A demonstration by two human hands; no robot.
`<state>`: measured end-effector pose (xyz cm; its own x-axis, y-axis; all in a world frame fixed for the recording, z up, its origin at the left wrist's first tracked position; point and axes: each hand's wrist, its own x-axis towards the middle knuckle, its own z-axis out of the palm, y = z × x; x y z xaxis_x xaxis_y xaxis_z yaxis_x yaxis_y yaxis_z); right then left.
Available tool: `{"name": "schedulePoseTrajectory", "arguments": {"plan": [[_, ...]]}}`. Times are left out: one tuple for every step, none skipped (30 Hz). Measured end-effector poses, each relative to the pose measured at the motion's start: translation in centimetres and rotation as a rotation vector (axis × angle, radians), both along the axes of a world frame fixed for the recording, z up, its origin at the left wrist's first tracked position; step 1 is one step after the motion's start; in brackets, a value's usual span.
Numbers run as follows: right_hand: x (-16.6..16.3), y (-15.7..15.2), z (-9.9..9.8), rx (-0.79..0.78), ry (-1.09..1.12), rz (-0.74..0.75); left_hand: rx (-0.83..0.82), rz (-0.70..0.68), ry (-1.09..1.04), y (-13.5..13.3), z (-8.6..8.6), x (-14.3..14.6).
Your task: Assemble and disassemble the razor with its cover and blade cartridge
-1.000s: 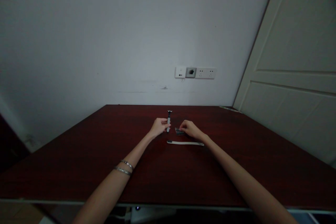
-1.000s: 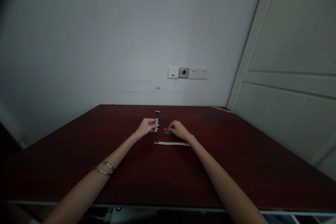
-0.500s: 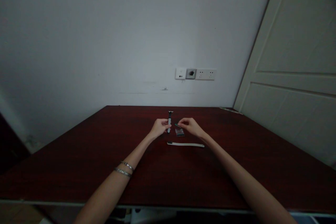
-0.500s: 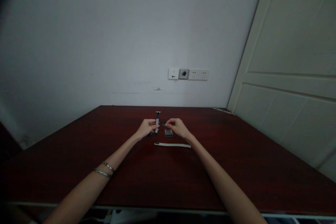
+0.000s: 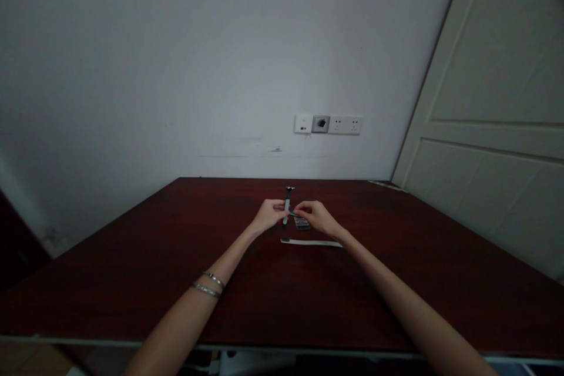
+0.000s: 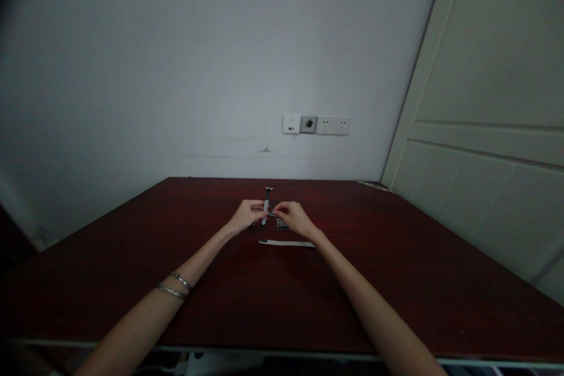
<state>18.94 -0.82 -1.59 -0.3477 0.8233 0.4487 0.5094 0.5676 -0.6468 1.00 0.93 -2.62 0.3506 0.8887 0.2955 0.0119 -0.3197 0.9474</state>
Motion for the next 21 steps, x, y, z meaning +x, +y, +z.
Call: {"name": "schedulePoseTrajectory", "arguments": {"plan": [[-0.1, -0.1, 0.1, 0.005, -0.001, 0.001, 0.014, 0.006, -0.004, 0.0, 0.0, 0.0], [-0.1, -0.2, 0.1, 0.016, 0.0, -0.001, 0.022, 0.013, -0.008, 0.0, 0.1, 0.1], [-0.1, -0.2, 0.2, 0.04, -0.001, -0.007, 0.024, 0.021, -0.013, 0.0, 0.1, 0.1], [0.0, -0.3, 0.3, 0.08, -0.005, -0.015, 0.022, 0.029, -0.021, 0.1, 0.1, 0.1], [0.1, -0.4, 0.4, 0.137, -0.016, -0.021, 0.02, 0.038, -0.03, 0.1, 0.1, 0.1], [0.3, -0.5, 0.4, 0.206, -0.034, -0.023, 0.017, 0.049, -0.04, 0.1, 0.1, 0.1], [0.5, -0.5, 0.5, 0.275, -0.057, -0.02, 0.016, 0.06, -0.048, 0.2, 0.2, 0.0], [0.7, -0.6, 0.6, 0.337, -0.086, -0.011, 0.013, 0.071, -0.056, 0.2, 0.2, 0.0], [0.9, -0.7, 0.6, 0.384, -0.117, 0.005, 0.009, 0.083, -0.064, 0.2, 0.2, -0.1], [1.1, -0.7, 0.6, 0.42, -0.145, 0.021, 0.001, 0.093, -0.073, 0.2, 0.2, -0.1], [1.2, -0.8, 0.6, 0.444, -0.172, 0.036, -0.009, 0.1, -0.083, 0.2, 0.3, -0.1], [1.3, -0.9, 0.6, 0.461, -0.196, 0.049, -0.022, 0.104, -0.091, 0.2, 0.3, -0.2], [1.4, -0.9, 0.6, 0.473, -0.215, 0.061, -0.034, 0.107, -0.097, 0.2, 0.3, -0.2], [1.4, -0.9, 0.5, 0.483, -0.229, 0.071, -0.046, 0.109, -0.1, 0.2, 0.2, -0.2], [1.3, -0.9, 0.5, 0.49, -0.239, 0.078, -0.056, 0.108, -0.101, 0.2, 0.2, -0.2], [1.3, -0.9, 0.5, 0.493, -0.246, 0.083, -0.067, 0.105, -0.101, 0.2, 0.2, -0.2], [1.3, -0.9, 0.4, 0.494, -0.25, 0.084, -0.079, 0.101, -0.1, 0.2, 0.2, -0.2], [1.2, -0.9, 0.4, 0.493, -0.25, 0.083, -0.091, 0.097, -0.098, 0.1, 0.3, -0.3], [1.2, -0.8, 0.4, 0.488, -0.245, 0.081, -0.102, 0.096, -0.097, 0.1, 0.3, -0.3], [1.2, -0.7, 0.3, 0.481, -0.233, 0.075, -0.111, 0.099, -0.096, 0.1, 0.4, -0.4], [1.2, -0.6, 0.3, 0.472, -0.212, 0.066, -0.117, 0.108, -0.093, 0.1, 0.4, -0.4]]}}
